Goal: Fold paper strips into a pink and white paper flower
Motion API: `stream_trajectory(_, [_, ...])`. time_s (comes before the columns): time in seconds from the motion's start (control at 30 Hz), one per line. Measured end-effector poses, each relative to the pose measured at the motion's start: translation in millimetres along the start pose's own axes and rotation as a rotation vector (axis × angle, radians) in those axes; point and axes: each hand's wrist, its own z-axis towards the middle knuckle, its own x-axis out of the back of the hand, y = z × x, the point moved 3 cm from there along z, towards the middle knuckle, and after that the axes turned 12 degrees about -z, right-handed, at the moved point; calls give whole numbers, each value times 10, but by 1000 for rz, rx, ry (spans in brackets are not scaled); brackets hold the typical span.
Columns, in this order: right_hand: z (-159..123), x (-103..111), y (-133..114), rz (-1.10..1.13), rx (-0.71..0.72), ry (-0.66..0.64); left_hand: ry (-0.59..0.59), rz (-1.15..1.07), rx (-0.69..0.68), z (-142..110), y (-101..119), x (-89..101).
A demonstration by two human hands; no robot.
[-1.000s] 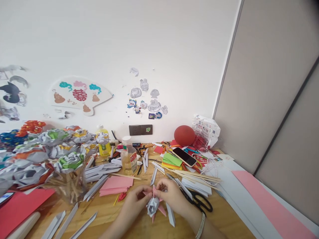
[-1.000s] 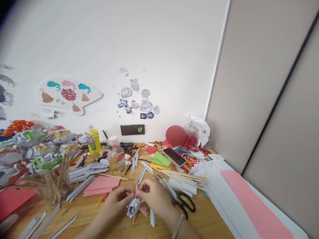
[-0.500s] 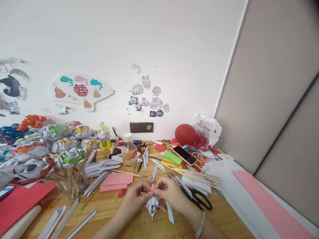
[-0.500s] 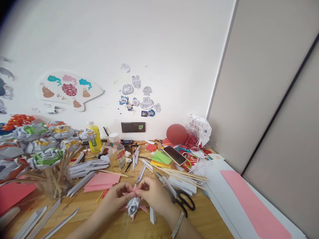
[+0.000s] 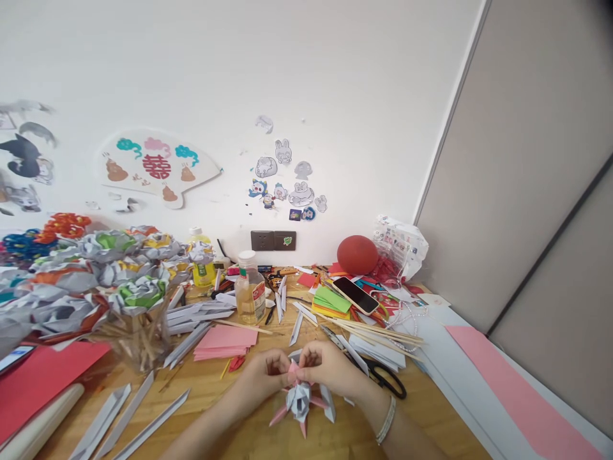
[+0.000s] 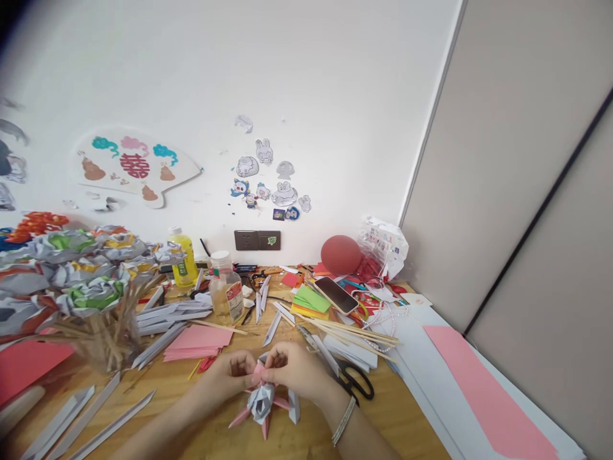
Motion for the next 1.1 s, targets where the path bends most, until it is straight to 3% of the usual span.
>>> stream_trajectory(0.23, [-51, 5, -37, -367, 21, 131, 92, 151, -57, -35, 104, -6])
stream_trajectory(0.4, [-91, 9, -169, -559, 185, 193, 167, 250, -71, -77, 124, -19])
stream_trajectory(0.7, [-21, 1, 11, -351, 78, 27, 172, 270, -33, -56, 79, -20])
stream_trajectory(0.93, [-50, -16, -85, -553, 156, 75, 190, 243, -11, -72, 96, -71])
stream_trajectory(1.1, [-62, 13, -144, -561, 235, 157, 58, 72, 47, -41, 150, -17])
